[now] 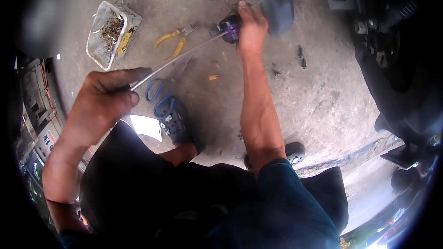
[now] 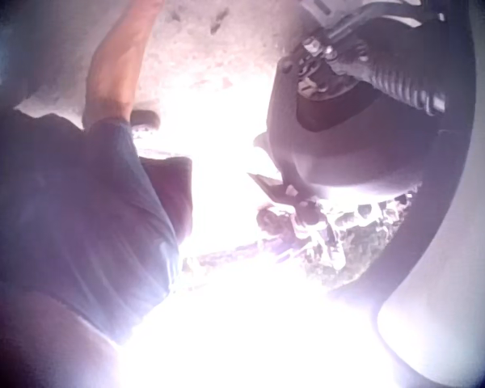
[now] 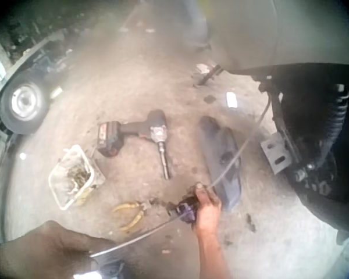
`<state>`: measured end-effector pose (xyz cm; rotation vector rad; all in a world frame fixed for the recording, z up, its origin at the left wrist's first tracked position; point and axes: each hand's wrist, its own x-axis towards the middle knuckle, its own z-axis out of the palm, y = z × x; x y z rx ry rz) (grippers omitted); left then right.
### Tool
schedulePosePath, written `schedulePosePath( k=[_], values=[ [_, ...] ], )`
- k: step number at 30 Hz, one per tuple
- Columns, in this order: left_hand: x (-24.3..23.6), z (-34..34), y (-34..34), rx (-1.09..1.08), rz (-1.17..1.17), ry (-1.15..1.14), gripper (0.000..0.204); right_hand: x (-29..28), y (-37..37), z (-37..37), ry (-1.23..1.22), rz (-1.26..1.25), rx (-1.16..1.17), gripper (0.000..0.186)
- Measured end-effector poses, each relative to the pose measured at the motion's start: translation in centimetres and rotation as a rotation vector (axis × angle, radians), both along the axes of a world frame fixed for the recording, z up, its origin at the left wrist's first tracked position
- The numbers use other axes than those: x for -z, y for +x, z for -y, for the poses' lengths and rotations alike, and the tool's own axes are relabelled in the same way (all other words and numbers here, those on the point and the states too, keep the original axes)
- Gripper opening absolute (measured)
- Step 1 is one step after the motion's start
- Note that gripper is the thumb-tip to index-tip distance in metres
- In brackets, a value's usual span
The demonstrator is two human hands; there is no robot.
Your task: The person adjusts a brake caliper using a metal rod, trims it with scissors, and mounts the caliper onto a scooter wheel disc by hand.
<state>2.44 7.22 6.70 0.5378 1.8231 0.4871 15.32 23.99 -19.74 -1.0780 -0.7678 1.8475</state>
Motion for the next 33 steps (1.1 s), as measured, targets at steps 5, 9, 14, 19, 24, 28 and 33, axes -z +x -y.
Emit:
schedulePosePath(
  k=[5, 9, 14, 19, 24, 28, 33],
  values=[
    [-1.3, -2.5, -0.3, 0.175, -0.104, -0.266, 0.043, 0.3, 0.2, -0.2, -0.016, -0.025, 0.023, 0.021],
    [0.1, 0.3, 2.3, 0.054, -0.07, 0.02, 0.039, -0.5, -0.2, -0.1, -0.058, -0.018, 0.052, 0.021],
    [0.2, 0.7, 3.4, -0.161, 0.045, -0.016, 0.035, -0.4, -0.2, 0.3, -0.058, -0.016, 0.08, 0.018],
    [0.3, 0.8, 4.9, -0.34, 0.143, -0.028, 0.033, -0.2, -0.5, 0.7, -0.074, -0.03, 0.19, 0.019],
    [0.7, 1.5, 5.1, -0.337, 0.133, 0.0, 0.033, -0.4, -0.6, 0.9, -0.067, -0.014, 0.21, 0.019],
    [0.8, 1.9, 5.0, -0.348, 0.136, 0.018, 0.033, -0.3, -0.9, 1.0, -0.028, -0.048, 0.266, 0.02],
    [0.5, 0.5, 2.5, -0.144, 0.057, -0.024, 0.033, -0.2, 0.3, 0.4, -0.025, -0.04, 0.14, 0.02]
  ],
)
